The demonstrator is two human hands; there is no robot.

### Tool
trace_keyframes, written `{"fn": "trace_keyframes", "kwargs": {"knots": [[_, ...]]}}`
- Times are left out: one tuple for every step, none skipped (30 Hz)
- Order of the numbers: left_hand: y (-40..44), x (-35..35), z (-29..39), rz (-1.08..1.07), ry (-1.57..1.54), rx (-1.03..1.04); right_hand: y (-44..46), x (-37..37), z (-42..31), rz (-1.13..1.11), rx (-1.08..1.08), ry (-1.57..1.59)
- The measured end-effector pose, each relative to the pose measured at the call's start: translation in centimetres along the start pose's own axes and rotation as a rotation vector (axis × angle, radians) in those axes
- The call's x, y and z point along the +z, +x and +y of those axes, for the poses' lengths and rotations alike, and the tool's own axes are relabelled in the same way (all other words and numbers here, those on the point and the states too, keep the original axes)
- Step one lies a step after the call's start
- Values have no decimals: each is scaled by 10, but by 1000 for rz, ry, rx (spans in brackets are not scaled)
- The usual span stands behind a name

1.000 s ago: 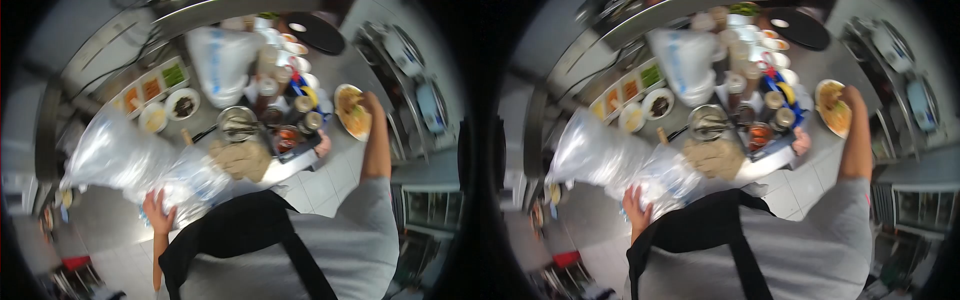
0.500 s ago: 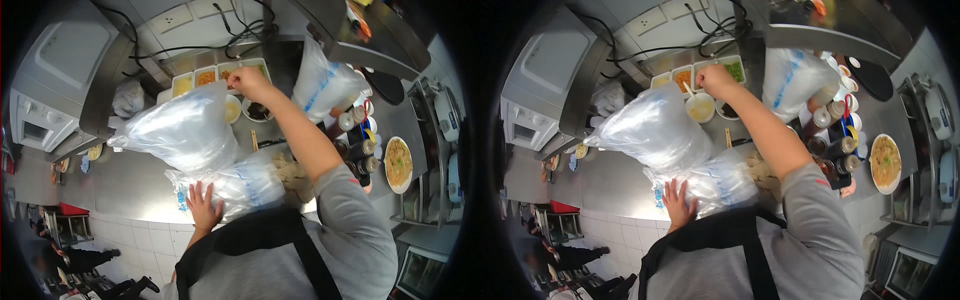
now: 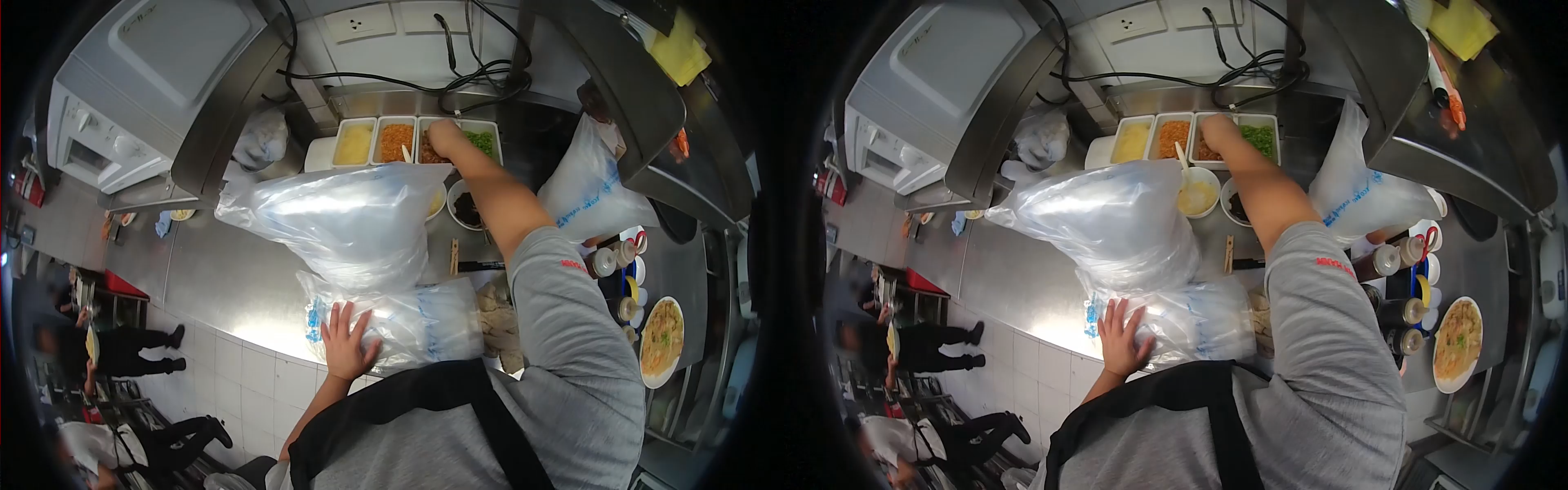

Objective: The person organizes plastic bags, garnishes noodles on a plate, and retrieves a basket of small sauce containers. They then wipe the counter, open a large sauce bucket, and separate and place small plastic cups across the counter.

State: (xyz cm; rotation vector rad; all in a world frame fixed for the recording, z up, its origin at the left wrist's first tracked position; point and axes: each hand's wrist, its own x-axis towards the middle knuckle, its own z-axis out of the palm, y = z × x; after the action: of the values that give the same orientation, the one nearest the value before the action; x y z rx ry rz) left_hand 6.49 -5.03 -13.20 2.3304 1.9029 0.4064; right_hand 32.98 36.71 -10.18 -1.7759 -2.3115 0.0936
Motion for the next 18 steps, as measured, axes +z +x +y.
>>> {"fn": "trace_keyframes", "kwargs": {"knots": [[0,0,0,5,2,3,3,1,2,-97,-38,-10],[0,0,0,10,6,6,6,2,3,-193,-77,-19],[-1,0,0,14,9,8,8,4,0,-291,-115,-28],[0,0,0,10,7,-1,0,-4,-8,-252,-101,-7],[0,-1,1,6,6,-7,-12,-11,-14,-213,-85,15],[-1,-1,1,2,6,-12,-19,-18,-21,-172,-67,38],[-2,-2,1,5,9,-13,-18,-19,-23,-140,-50,52],[-2,-2,1,9,9,-12,-15,-21,-20,-107,-33,64],[-1,-1,1,14,9,-10,-11,-22,-17,-73,-14,74],[-2,-1,1,22,7,-7,-3,-14,-13,-28,97,148],[-2,0,0,24,3,1,3,-6,-8,-70,29,80],[-3,0,0,27,-2,9,10,5,1,-113,-41,10],[-2,0,-1,33,-7,8,15,9,8,-156,-118,-62],[-2,-1,0,19,-5,0,4,11,6,-108,-131,42],[-3,-1,-1,14,-6,14,-5,19,4,12,-116,134],[-5,0,-2,16,-4,12,-11,23,3,63,-127,173],[-5,1,-4,24,-1,1,-16,25,4,63,-131,170],[-2,2,-3,9,-6,39,-20,27,12,55,-131,158]]}}
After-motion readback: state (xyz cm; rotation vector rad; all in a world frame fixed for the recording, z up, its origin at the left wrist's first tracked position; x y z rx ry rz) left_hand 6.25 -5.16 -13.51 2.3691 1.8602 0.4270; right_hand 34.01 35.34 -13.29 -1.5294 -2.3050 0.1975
